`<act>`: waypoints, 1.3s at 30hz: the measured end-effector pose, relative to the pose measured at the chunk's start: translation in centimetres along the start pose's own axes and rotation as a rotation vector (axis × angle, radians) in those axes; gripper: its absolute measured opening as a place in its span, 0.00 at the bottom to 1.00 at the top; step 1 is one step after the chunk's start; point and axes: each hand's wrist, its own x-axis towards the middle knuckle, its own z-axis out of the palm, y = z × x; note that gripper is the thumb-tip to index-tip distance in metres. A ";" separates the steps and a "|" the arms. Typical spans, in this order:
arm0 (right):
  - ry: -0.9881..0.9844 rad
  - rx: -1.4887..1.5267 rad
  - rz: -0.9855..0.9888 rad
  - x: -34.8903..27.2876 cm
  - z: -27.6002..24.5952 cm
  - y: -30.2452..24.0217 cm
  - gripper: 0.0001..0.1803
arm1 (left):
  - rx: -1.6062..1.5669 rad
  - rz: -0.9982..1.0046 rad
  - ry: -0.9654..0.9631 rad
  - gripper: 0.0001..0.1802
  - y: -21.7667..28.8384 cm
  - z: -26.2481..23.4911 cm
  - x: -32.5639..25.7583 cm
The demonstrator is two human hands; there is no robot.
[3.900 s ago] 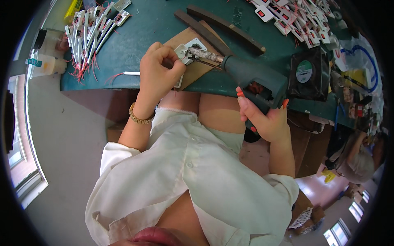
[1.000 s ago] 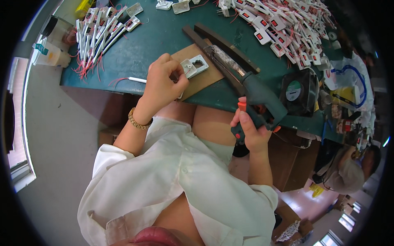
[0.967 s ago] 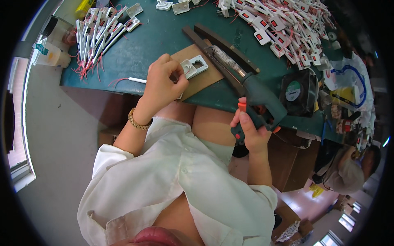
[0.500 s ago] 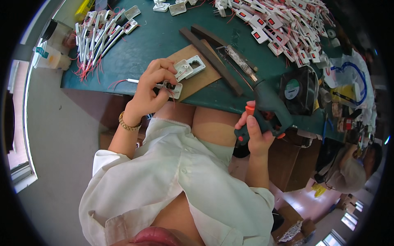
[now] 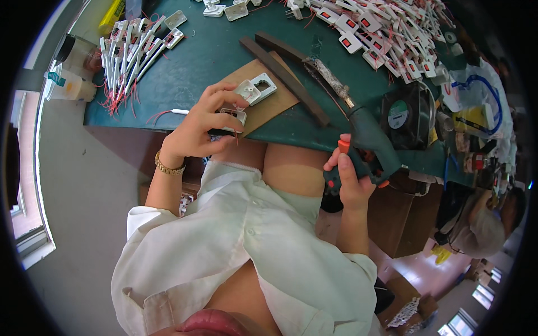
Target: Assembling small electronic components using a handheld soldering or heating tool on an industrial assembly line.
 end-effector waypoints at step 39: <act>0.035 0.009 0.017 -1.3 0.8 0.0 0.20 | 0.063 -0.361 0.584 0.06 -1.7 3.2 1.4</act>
